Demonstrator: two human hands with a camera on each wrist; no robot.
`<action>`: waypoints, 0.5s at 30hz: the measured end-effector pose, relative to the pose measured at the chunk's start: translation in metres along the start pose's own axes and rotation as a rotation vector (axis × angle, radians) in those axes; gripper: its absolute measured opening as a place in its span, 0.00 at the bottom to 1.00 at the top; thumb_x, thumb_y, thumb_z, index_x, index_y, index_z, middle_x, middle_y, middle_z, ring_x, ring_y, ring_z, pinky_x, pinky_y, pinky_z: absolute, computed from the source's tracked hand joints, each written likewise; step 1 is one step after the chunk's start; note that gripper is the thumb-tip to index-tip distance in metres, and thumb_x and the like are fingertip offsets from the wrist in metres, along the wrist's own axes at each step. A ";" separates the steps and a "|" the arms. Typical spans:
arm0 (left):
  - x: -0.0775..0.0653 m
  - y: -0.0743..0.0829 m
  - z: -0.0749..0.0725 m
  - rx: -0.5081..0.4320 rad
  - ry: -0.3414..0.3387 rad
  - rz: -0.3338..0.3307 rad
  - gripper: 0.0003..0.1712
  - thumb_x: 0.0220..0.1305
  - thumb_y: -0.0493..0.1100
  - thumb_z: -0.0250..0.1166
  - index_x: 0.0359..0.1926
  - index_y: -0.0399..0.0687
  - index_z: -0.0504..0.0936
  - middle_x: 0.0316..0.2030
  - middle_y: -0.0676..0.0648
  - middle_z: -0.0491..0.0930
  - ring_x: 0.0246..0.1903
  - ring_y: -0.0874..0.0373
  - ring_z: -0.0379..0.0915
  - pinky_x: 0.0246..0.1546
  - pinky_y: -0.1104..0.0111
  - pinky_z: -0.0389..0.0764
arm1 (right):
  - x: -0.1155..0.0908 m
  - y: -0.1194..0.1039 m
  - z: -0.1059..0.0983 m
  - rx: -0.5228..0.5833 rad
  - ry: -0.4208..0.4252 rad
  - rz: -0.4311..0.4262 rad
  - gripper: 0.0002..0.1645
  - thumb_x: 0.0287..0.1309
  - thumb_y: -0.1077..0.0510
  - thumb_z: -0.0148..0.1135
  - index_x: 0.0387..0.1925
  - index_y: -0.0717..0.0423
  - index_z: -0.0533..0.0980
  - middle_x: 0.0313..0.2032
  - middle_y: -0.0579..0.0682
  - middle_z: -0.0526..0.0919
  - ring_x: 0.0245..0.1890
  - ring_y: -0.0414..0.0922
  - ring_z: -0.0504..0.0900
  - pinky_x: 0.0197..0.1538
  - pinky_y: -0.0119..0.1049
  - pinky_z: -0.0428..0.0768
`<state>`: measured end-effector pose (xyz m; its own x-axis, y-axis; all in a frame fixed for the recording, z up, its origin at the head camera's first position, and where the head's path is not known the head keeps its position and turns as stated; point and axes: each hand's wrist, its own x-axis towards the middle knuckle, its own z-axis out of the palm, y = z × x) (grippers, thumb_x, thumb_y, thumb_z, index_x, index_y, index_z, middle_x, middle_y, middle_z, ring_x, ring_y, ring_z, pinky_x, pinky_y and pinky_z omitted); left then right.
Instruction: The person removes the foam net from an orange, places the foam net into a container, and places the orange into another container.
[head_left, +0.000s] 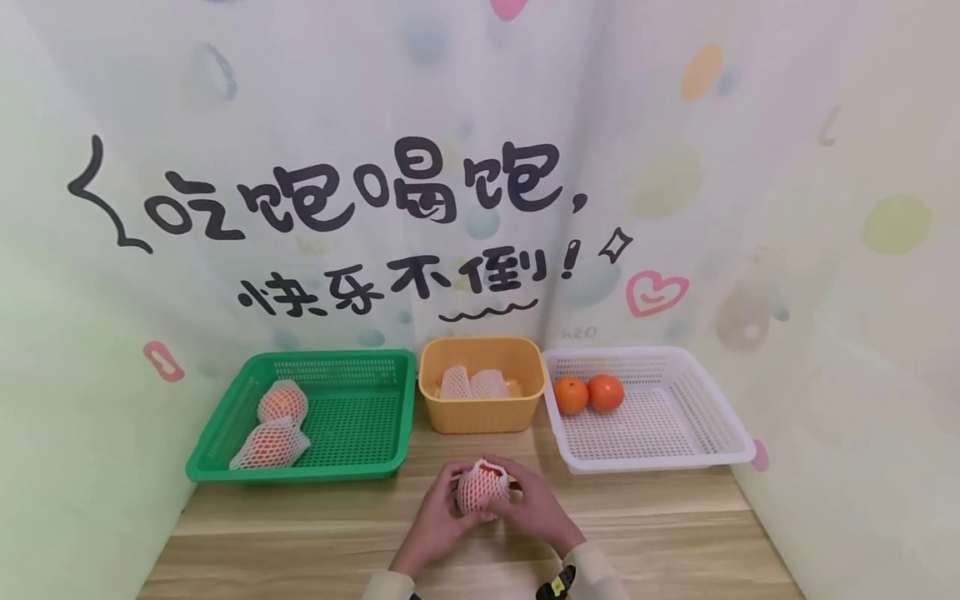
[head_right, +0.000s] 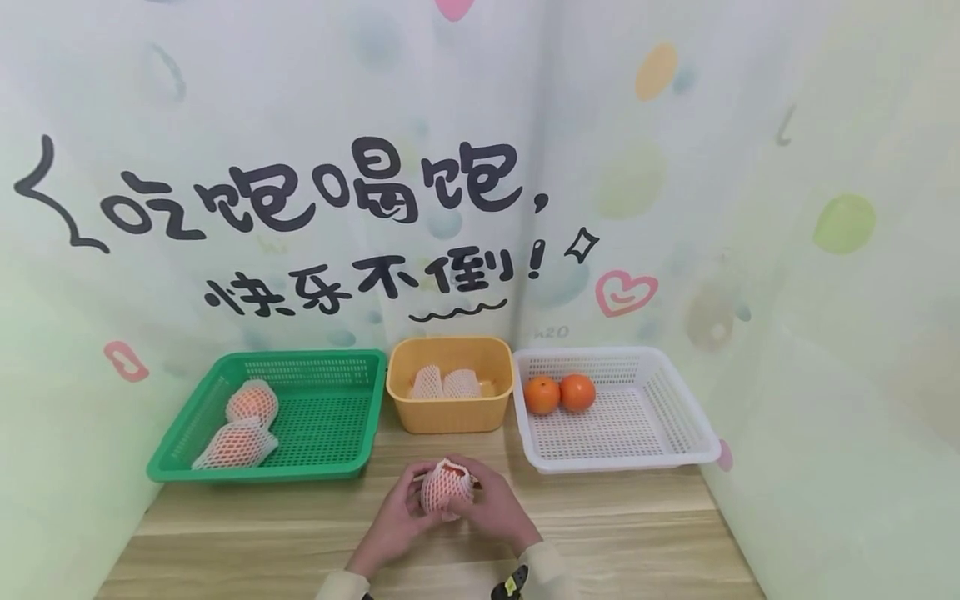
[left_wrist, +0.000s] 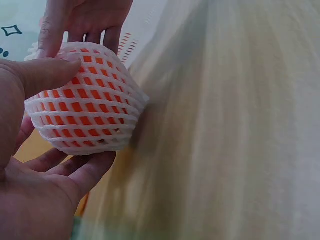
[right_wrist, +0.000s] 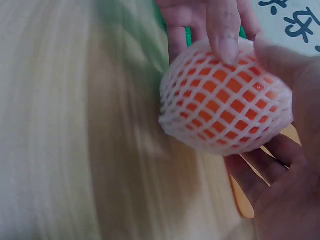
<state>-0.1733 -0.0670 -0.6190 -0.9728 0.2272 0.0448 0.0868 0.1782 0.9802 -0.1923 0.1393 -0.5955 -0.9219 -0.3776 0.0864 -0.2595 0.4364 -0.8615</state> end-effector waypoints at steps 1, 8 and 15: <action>-0.001 -0.002 0.001 0.001 -0.003 -0.001 0.43 0.53 0.48 0.80 0.67 0.55 0.68 0.70 0.40 0.68 0.70 0.39 0.68 0.68 0.50 0.74 | -0.001 0.001 0.002 -0.001 0.005 0.001 0.36 0.60 0.50 0.73 0.69 0.43 0.72 0.65 0.49 0.79 0.64 0.50 0.77 0.61 0.45 0.81; -0.008 -0.009 0.000 0.008 -0.009 0.019 0.51 0.52 0.53 0.80 0.75 0.58 0.66 0.73 0.46 0.67 0.72 0.43 0.65 0.70 0.53 0.72 | -0.007 0.000 0.011 0.022 0.040 -0.053 0.35 0.56 0.49 0.75 0.65 0.46 0.77 0.65 0.50 0.80 0.64 0.52 0.78 0.62 0.42 0.80; -0.009 -0.010 0.002 0.033 0.055 0.045 0.44 0.49 0.56 0.79 0.69 0.64 0.76 0.67 0.53 0.75 0.67 0.50 0.71 0.65 0.69 0.77 | -0.009 -0.003 0.010 -0.058 0.075 -0.028 0.31 0.55 0.49 0.76 0.62 0.38 0.80 0.65 0.47 0.81 0.66 0.52 0.78 0.66 0.54 0.78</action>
<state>-0.1655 -0.0688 -0.6294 -0.9780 0.1830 0.1006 0.1373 0.2005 0.9700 -0.1805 0.1328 -0.5986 -0.9326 -0.3287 0.1494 -0.2998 0.4742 -0.8278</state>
